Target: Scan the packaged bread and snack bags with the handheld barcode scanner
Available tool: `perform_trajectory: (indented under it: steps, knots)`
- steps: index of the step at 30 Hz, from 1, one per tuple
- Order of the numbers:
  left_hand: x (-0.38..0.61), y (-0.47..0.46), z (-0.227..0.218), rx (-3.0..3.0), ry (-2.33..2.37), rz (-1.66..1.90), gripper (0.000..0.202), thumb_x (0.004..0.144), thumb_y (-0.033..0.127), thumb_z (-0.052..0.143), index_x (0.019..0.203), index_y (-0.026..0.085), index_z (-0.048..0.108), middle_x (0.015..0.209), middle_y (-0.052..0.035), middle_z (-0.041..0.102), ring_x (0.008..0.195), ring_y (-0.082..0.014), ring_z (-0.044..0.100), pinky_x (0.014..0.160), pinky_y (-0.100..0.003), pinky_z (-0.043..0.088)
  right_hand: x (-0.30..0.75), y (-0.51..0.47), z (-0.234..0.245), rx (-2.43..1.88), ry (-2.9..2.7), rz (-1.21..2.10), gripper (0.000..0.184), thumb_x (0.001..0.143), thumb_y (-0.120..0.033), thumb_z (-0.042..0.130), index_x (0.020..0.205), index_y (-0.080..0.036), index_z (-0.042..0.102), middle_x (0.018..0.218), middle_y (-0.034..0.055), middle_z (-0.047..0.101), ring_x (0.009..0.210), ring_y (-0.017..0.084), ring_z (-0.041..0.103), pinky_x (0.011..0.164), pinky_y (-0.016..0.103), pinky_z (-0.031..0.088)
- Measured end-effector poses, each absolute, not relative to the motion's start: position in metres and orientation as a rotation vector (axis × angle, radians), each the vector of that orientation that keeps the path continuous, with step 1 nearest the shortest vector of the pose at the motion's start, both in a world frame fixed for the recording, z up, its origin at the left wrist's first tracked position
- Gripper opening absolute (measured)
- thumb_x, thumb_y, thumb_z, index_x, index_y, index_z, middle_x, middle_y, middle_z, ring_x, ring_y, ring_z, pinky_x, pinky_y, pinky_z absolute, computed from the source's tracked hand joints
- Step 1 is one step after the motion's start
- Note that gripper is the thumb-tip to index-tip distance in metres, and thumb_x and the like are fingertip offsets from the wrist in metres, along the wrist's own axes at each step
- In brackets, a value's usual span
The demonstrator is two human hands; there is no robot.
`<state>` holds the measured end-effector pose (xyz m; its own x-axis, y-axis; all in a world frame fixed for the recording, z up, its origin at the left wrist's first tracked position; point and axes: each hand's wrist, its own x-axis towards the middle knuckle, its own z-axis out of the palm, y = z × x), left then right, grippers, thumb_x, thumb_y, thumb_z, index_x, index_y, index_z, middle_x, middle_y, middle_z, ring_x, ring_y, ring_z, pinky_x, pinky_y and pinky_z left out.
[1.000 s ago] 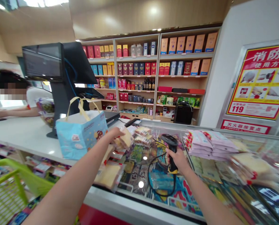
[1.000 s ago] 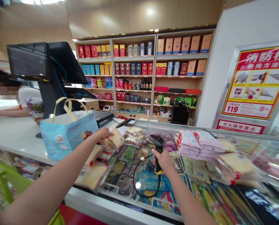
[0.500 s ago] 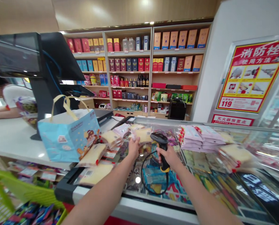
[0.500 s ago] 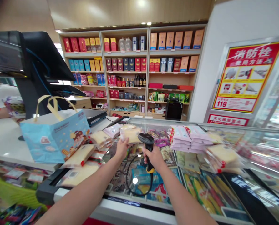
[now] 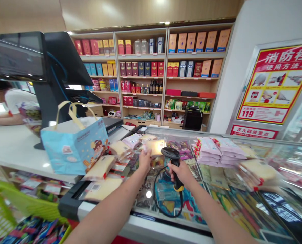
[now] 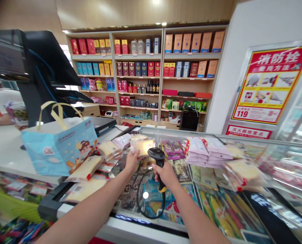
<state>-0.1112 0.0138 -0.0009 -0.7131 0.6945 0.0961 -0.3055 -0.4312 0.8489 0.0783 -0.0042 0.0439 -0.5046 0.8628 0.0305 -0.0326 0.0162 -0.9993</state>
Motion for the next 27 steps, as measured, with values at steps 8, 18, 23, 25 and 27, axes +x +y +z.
perform_trajectory:
  steps: [8,18,23,25,27]
  knots:
    - [-0.110,0.013,0.002,0.563,1.128,2.170,0.037,0.063,0.026,0.074,0.096,0.017,0.058,0.088,-0.0048,0.069,0.072,-0.0167,0.065,0.062,-0.027,0.051,0.077,-0.004,0.042,-0.841,-1.552,1.585,0.031,0.061,-0.042,0.067,0.074,-0.019,0.051,0.048,-0.0075,0.053,0.036,0.010,0.049,0.035,0.024,0.044]
    - [-0.068,0.007,0.044,0.461,1.213,2.098,0.015,0.078,0.026,0.062,0.089,0.015,0.062,0.071,-0.0010,0.064,0.051,-0.0094,0.054,0.045,-0.019,0.037,0.104,-0.003,0.064,-0.856,-1.406,1.576,0.032,0.060,-0.042,0.071,0.068,-0.019,0.051,0.044,-0.0065,0.052,0.034,0.009,0.047,0.035,0.022,0.043]
    - [0.016,0.018,0.069,0.402,0.946,1.834,0.010,0.084,0.021,0.053,0.086,0.013,0.059,0.067,-0.0033,0.063,0.049,-0.0110,0.055,0.044,-0.021,0.042,0.154,-0.008,0.073,-0.848,-1.308,1.425,0.035,0.061,-0.043,0.074,0.077,-0.019,0.054,0.047,-0.0068,0.054,0.035,0.010,0.049,0.035,0.022,0.044]
    - [0.055,0.027,0.075,0.399,0.874,1.737,0.010,0.085,0.018,0.051,0.084,0.012,0.059,0.066,-0.0046,0.064,0.049,-0.0121,0.057,0.046,-0.022,0.045,0.177,-0.009,0.076,-0.855,-1.257,1.347,0.037,0.061,-0.044,0.074,0.079,-0.019,0.054,0.047,-0.0067,0.054,0.036,0.011,0.050,0.035,0.022,0.045]
    - [0.095,0.038,0.077,0.424,0.801,1.645,0.008,0.083,0.017,0.052,0.081,0.012,0.058,0.065,-0.0050,0.063,0.050,-0.0129,0.058,0.047,-0.022,0.046,0.202,-0.009,0.078,-0.865,-1.208,1.268,0.037,0.062,-0.044,0.075,0.080,-0.018,0.054,0.048,-0.0067,0.054,0.035,0.010,0.050,0.035,0.022,0.045]
